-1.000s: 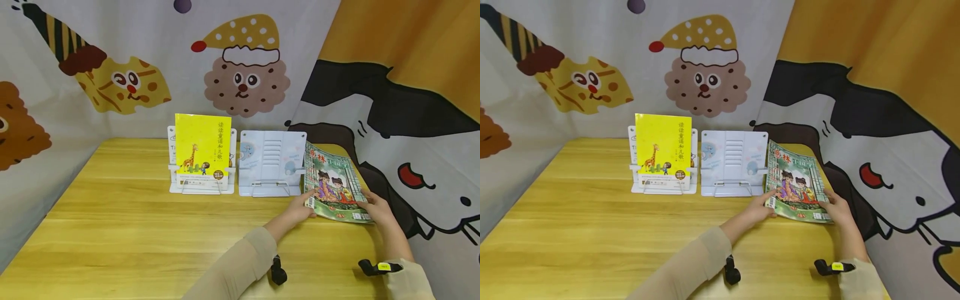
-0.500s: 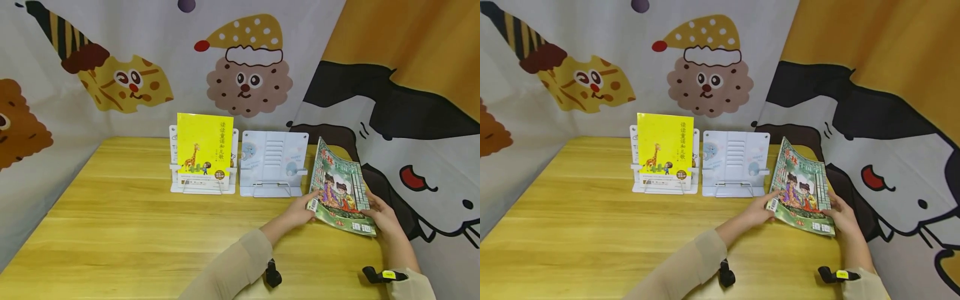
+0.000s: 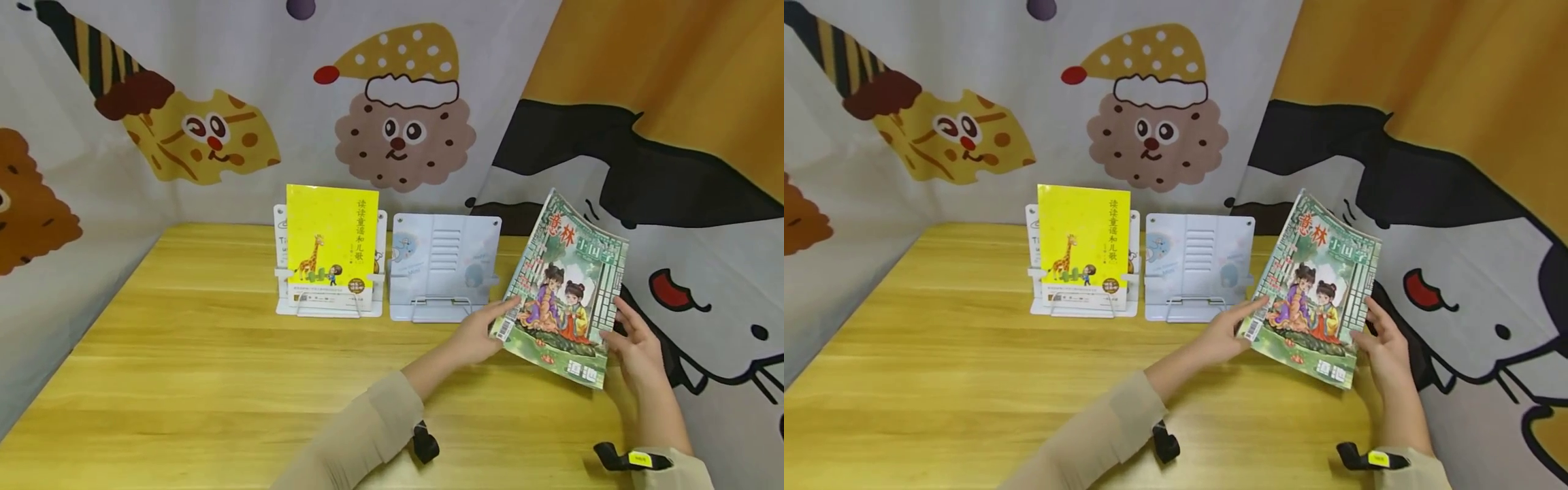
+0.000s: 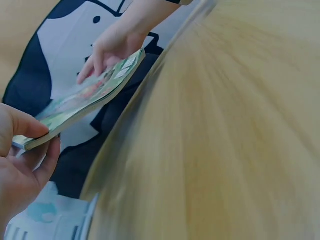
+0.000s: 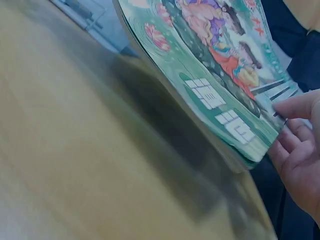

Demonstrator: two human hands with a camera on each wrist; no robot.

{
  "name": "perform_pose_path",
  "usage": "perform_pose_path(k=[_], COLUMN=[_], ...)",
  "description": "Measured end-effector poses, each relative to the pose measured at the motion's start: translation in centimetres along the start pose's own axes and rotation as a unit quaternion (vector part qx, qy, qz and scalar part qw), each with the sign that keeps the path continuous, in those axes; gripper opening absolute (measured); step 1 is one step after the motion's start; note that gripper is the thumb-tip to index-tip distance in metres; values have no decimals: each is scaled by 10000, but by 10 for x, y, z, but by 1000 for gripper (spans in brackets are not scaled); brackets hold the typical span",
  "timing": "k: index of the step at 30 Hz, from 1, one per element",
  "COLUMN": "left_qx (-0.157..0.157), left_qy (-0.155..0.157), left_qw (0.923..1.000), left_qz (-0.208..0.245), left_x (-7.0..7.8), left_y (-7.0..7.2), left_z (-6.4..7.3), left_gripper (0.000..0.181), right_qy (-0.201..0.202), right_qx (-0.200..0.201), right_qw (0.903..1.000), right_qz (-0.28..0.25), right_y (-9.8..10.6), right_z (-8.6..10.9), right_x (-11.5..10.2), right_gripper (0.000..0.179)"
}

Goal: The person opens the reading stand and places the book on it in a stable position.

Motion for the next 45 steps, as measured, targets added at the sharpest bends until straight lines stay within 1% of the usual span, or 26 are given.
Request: perform_pose_path(k=[2,5,9,12,14,16,18,21,24,26,28,29,31,35,38,41,43,45], left_qx=[-26,-108,-320,-323,-225,-60,114,372,607,785,992,1093,1267,1470,1552,1614,1636,1635], left_qy=[-176,-423,-604,-592,-666,-752,-848,-919,-1086,-1305,-1505,-1566,-1667,-1621,-1577,-1506,-1456,-1405], left_qw=[9998,9989,9973,9974,9974,9969,9958,9939,9899,9844,9775,9747,9694,9658,9633,9611,9589,9573], left_qz=[-93,-180,-262,-243,-187,-226,-311,-481,-681,-877,-1092,-1163,-1278,-1390,-1522,-1660,-1805,-1927], left_x=[4,12,27,38,45,52,58,68,83,93,102,105,110,112,113,115,117,118], left_y=[8,21,40,58,72,86,100,123,148,164,180,187,200,220,231,240,245,249], left_z=[4,9,12,11,8,3,-2,-10,-16,-20,-23,-24,-26,-31,-35,-38,-41,-43], left_gripper=[96,93,93,96,94,91,84,77,72,68,65,64,63,63,63,64,65,67], right_qy=[195,392,603,772,844,929,1026,1222,1405,1583,1751,1842,1975,2123,2161,2149,2173,2240], right_qx=[27,-50,-82,101,329,535,628,468,255,127,-11,-109,-264,-364,-312,-312,-375,-457], right_qw=[9995,9983,9979,9969,9959,9940,9925,9912,9896,9872,9842,9824,9790,9702,9603,9497,9423,9320], right_qz=[-253,-423,-237,-65,71,201,215,176,156,155,275,299,438,1110,1735,2258,2519,2813], right_y=[-6,-15,-30,-42,-50,-59,-70,-88,-106,-118,-129,-134,-145,-161,-171,-180,-185,-189], right_z=[-1,-2,-5,-7,-9,-11,-14,-20,-27,-33,-39,-42,-48,-61,-72,-84,-91,-98], right_x=[-11,-25,-46,-66,-81,-95,-109,-127,-143,-152,-159,-162,-167,-174,-179,-182,-185,-187], right_gripper=[67,67,71,74,75,75,74,73,72,71,70,69,68,71,77,86,90,93])
Point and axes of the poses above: each hand's wrist, its own z-axis away from the middle knuckle, its own y-axis out of the back of the hand, x = y × z, the point moved 6 cm from there along -z, towards the middle knuckle, and after that the axes turned 4 degrees about x, right-handed, at the moved point
